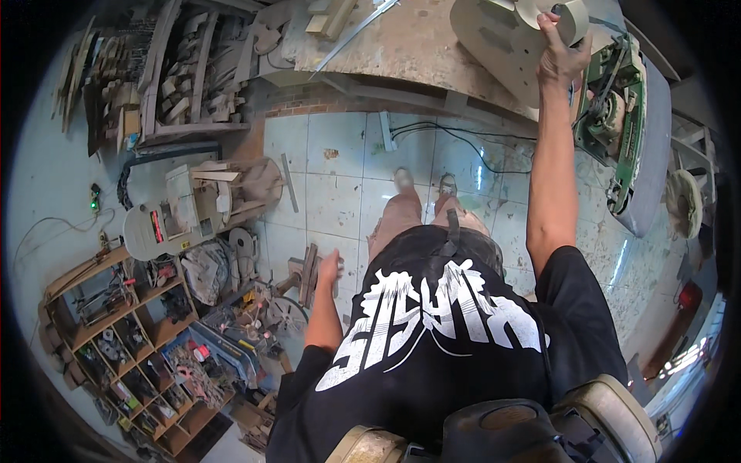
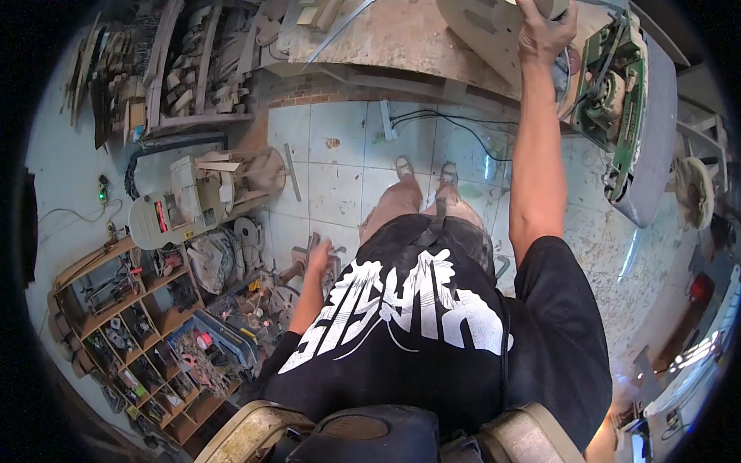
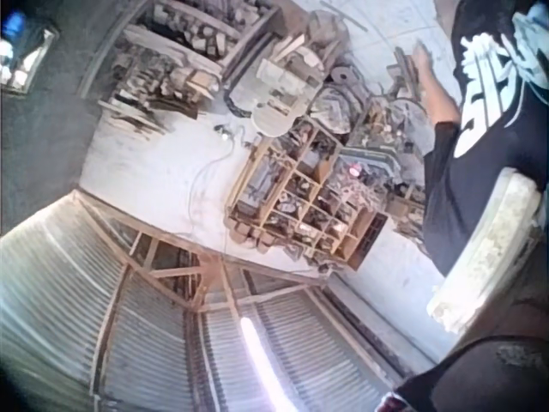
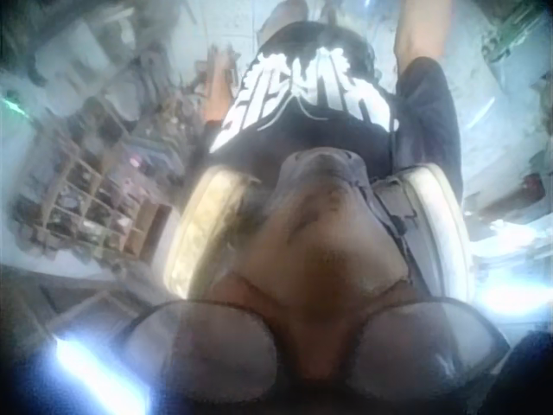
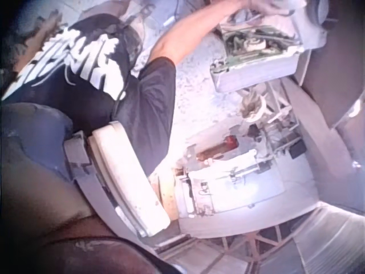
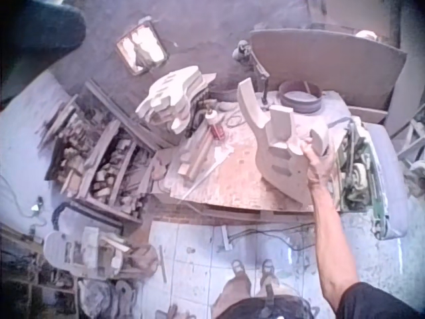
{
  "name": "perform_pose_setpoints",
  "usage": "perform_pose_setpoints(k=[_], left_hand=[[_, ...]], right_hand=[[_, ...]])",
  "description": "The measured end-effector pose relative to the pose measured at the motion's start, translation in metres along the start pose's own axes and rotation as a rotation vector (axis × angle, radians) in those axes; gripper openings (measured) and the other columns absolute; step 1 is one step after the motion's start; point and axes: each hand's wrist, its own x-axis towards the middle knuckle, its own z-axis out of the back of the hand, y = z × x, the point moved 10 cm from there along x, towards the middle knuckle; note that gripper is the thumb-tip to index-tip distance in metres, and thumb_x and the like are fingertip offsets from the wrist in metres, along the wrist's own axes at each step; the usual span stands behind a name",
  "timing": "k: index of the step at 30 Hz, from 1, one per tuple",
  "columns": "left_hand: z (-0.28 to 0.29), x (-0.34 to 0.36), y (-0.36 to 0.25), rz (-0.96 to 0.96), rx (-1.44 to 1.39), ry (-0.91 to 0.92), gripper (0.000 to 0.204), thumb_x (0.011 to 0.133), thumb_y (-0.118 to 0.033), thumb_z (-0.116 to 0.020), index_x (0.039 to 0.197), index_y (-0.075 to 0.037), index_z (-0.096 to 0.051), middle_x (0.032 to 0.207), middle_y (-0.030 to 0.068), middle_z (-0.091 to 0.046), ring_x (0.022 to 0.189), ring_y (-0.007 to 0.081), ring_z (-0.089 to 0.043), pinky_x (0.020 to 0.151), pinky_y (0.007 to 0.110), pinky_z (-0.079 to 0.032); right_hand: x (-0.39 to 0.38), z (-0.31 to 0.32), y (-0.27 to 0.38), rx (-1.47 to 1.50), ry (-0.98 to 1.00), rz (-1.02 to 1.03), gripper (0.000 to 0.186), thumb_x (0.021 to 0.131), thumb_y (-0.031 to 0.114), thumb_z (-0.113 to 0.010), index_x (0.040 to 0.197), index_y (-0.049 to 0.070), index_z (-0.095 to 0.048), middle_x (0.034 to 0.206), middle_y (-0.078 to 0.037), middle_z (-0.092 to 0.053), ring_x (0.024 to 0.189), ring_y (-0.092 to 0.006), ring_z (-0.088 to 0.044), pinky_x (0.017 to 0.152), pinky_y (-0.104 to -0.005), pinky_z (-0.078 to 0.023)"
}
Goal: The person sands the front and sides of a wooden guitar body using an orbital sander, occasionally turning the body over and brushing dust away by hand.
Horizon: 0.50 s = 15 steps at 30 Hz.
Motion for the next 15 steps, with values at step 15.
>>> perform_pose_setpoints(k=[15], left_hand=[[-0.036, -0.038, -0.101, -0.272, 0.138, -0.012, 0.060, 0.099, -0.051, -0.060, 0.133, -0.002, -0.066, 0.118, 0.0146, -0.073, 0.097, 0.0229, -0.072, 0.087, 0.034, -0.053]], right_hand=[[-0.007, 0.004, 0.014, -0.241, 0.112, 0.002, 0.036, 0.079, 0.016, -0.088, 0.106, 0.004, -0.070, 0.105, -0.005, -0.075, 0.095, -0.0109, -0.067, 0.089, -0.0273, -0.051]])
